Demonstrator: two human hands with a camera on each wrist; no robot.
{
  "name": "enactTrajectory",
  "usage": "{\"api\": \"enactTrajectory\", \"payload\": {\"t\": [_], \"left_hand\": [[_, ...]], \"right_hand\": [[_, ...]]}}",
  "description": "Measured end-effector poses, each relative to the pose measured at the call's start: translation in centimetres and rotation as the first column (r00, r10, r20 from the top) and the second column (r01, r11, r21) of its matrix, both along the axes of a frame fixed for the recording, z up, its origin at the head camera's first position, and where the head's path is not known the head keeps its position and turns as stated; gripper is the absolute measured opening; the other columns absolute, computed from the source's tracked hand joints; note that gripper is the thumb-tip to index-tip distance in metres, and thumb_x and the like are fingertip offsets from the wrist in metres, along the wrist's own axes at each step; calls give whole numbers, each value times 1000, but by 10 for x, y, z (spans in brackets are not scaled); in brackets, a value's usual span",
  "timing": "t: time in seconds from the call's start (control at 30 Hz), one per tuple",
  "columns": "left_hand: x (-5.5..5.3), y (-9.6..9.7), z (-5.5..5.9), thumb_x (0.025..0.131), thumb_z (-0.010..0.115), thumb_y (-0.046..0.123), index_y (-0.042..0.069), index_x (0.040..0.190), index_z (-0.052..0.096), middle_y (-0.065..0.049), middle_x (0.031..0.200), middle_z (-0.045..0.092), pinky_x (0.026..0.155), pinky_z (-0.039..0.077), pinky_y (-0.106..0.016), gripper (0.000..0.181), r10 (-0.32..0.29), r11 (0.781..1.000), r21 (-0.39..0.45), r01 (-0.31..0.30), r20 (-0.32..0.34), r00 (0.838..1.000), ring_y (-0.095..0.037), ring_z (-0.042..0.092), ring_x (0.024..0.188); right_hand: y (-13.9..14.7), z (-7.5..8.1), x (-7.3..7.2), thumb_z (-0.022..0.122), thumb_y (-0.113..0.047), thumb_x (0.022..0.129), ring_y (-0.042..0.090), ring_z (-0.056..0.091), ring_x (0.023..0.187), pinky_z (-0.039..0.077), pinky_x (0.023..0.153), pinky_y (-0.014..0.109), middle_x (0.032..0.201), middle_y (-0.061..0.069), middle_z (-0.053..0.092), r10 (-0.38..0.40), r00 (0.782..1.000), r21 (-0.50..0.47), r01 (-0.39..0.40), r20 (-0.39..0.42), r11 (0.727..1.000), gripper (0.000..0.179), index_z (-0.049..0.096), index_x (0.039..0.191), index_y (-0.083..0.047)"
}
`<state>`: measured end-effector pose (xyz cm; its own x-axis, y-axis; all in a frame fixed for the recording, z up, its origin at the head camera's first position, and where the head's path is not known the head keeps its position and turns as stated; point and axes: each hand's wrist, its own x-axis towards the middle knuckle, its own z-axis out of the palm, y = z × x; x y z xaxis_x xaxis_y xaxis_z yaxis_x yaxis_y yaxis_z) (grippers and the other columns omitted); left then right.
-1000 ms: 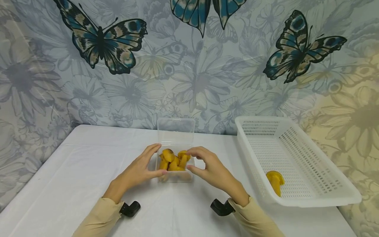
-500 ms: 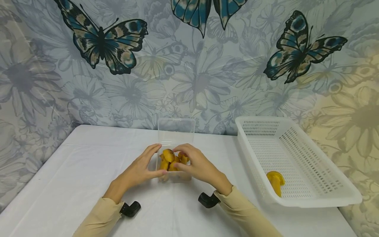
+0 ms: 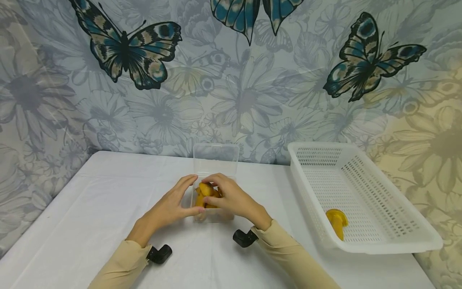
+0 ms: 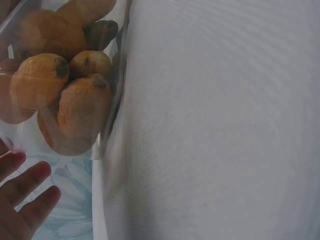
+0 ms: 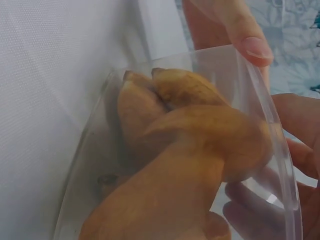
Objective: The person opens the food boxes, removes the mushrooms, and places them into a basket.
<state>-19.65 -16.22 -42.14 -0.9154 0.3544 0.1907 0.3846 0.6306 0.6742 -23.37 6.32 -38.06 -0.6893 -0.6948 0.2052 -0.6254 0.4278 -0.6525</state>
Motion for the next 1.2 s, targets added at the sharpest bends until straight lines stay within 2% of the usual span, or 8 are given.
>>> {"api": "enactTrajectory", "payload": {"t": [0.23,0.5,0.6,0.77,0.93,1.2], "left_hand": [[0,0,0,82,74,55,14,155,31,-7,161,30,115,35,-60,94,-5,1000,7,6,-17,1000,-32,34,146],[0,0,1,82,73,58,17,156,30,-5,161,30,114,35,-61,95,0,1000,7,0,-7,1000,-32,35,146],[0,0,1,82,74,58,16,156,30,-5,162,29,114,35,-61,96,2,1000,9,-2,-2,1000,-33,34,146],[1,1,1,82,74,58,14,156,29,-6,162,28,114,35,-62,97,2,1000,2,-2,5,1000,-34,34,146],[0,1,2,82,73,58,15,156,29,-6,162,28,114,35,-61,96,3,1000,-2,-3,6,1000,-33,34,146],[1,1,2,81,74,58,16,156,29,-7,162,28,115,34,-60,97,13,1000,-7,-13,12,1000,-33,35,146]], "right_hand": [[-5,1,-1,73,-21,91,23,64,110,55,95,33,126,7,64,2,999,32,-3,34,999,49,55,134,-6],[-3,3,3,73,-24,91,17,57,104,53,90,31,126,8,59,-31,999,69,32,-18,997,56,52,141,-9],[-2,3,4,74,-23,91,17,54,102,55,88,34,123,9,55,-55,998,36,55,-7,998,54,54,139,-9],[3,5,4,74,-18,91,19,57,104,57,93,35,123,11,52,-78,997,-32,78,-7,996,50,54,134,-5],[11,11,4,74,-16,90,19,59,107,55,96,31,128,11,55,-103,994,-77,100,-34,992,50,51,133,-3],[31,20,6,74,-16,90,21,60,105,57,95,35,130,12,57,-181,981,-136,170,-69,976,53,51,136,-2]]}}
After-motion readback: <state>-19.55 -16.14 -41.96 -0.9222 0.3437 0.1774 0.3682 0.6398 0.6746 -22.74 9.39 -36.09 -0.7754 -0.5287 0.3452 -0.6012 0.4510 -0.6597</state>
